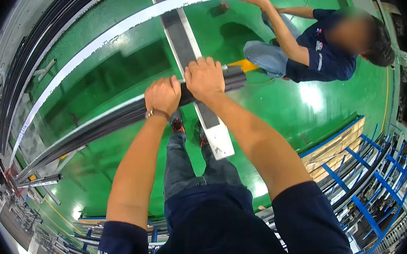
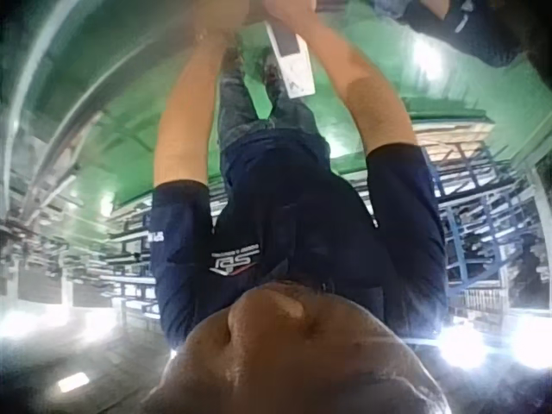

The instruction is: The person places metal profiles onto a worktable with a coworker, retrieves wooden blocks from a cart, and rubs the ends of the metal profiles using a wooden block.

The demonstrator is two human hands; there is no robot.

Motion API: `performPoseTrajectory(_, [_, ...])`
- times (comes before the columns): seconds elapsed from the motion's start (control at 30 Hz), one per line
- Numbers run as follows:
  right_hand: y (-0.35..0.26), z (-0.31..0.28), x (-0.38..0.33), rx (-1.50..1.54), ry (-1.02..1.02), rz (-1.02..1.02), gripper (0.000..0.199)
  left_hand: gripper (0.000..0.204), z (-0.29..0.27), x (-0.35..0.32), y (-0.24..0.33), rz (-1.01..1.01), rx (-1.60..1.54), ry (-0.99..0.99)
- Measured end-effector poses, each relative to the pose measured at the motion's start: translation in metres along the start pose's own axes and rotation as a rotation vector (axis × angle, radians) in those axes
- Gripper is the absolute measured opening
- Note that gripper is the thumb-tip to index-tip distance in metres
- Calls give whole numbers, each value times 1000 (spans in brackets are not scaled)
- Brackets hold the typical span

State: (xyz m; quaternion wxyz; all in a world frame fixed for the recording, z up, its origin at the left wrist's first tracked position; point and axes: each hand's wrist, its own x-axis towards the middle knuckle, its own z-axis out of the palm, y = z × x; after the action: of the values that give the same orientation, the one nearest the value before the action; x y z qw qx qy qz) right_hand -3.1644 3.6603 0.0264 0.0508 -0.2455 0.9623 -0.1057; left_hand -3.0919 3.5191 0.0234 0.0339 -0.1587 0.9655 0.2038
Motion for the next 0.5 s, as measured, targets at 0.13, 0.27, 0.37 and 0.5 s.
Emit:
performPoseTrajectory(0.13, [-4,-4,-4,-32,-80,24,27,46,-5,6,1,-57,37,-59])
performPoseTrajectory(0.27, [-3,12,-2,26,6,-8,27,45,6,-3,-4,-57,32,-51])
performPoseTrajectory(0.37, [-4,-2,-3,-30,-2,2,28,50,-5,-9,3,-45,-37,-47])
performPoseTrajectory(0.5, [-12,2,1,-30,81,-45,27,53,-16,-14,-25,41,-110,46])
